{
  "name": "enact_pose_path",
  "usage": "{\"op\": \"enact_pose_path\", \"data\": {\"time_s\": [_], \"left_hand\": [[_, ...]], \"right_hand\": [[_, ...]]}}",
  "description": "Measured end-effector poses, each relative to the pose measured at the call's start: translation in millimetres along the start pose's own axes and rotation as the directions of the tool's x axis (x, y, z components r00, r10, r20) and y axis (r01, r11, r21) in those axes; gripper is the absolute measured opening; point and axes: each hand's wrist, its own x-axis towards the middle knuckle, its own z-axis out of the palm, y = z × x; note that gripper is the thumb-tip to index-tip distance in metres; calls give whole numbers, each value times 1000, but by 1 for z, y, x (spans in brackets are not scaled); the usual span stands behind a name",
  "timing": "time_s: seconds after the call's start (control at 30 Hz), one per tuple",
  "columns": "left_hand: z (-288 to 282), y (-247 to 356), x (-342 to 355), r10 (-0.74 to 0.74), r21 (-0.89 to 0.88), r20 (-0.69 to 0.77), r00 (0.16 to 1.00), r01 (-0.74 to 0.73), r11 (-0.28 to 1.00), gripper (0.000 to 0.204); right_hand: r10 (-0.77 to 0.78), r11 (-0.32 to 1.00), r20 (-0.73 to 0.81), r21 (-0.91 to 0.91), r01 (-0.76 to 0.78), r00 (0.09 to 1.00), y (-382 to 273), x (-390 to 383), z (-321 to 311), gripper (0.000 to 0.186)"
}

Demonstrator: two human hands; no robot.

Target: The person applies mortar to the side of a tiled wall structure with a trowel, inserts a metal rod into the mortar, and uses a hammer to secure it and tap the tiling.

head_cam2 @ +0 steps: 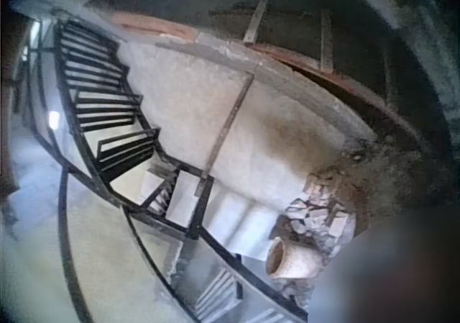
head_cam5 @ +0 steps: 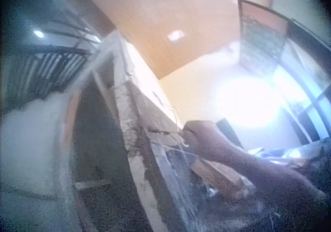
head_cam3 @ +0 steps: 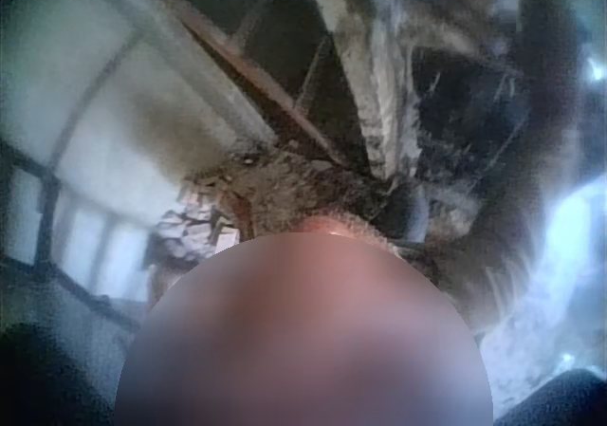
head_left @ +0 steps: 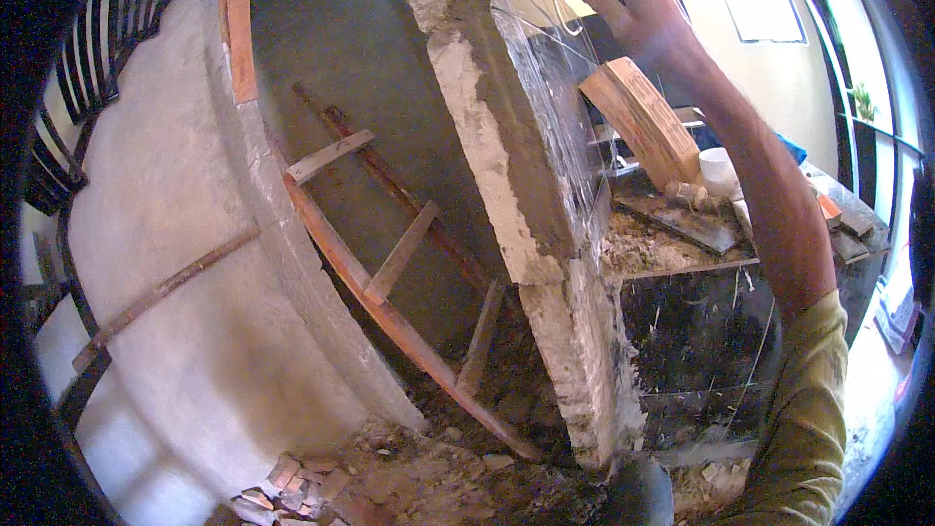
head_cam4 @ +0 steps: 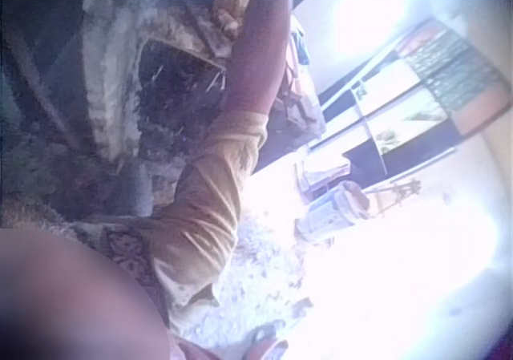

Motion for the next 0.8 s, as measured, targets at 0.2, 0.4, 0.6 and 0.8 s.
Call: {"op": "enact_pose_path", "data": {"time_s": [0.2,0.4,0.6,0.8], "left_hand": [[7,12,2,43,-7,4,999,-43,999,96],[34,37,2,134,-70,43,990,-131,989,96],[59,94,6,316,-269,44,948,-293,917,96],[64,218,8,498,-266,10,867,-478,837,88]], "right_hand": [[92,990,-109,119,-79,990,-30,-104,-7,14],[225,935,-27,287,-208,974,-66,-194,-29,6],[360,895,30,270,-355,932,-72,-243,-54,2],[404,887,87,207,-414,910,-69,-296,-49,7]]}}
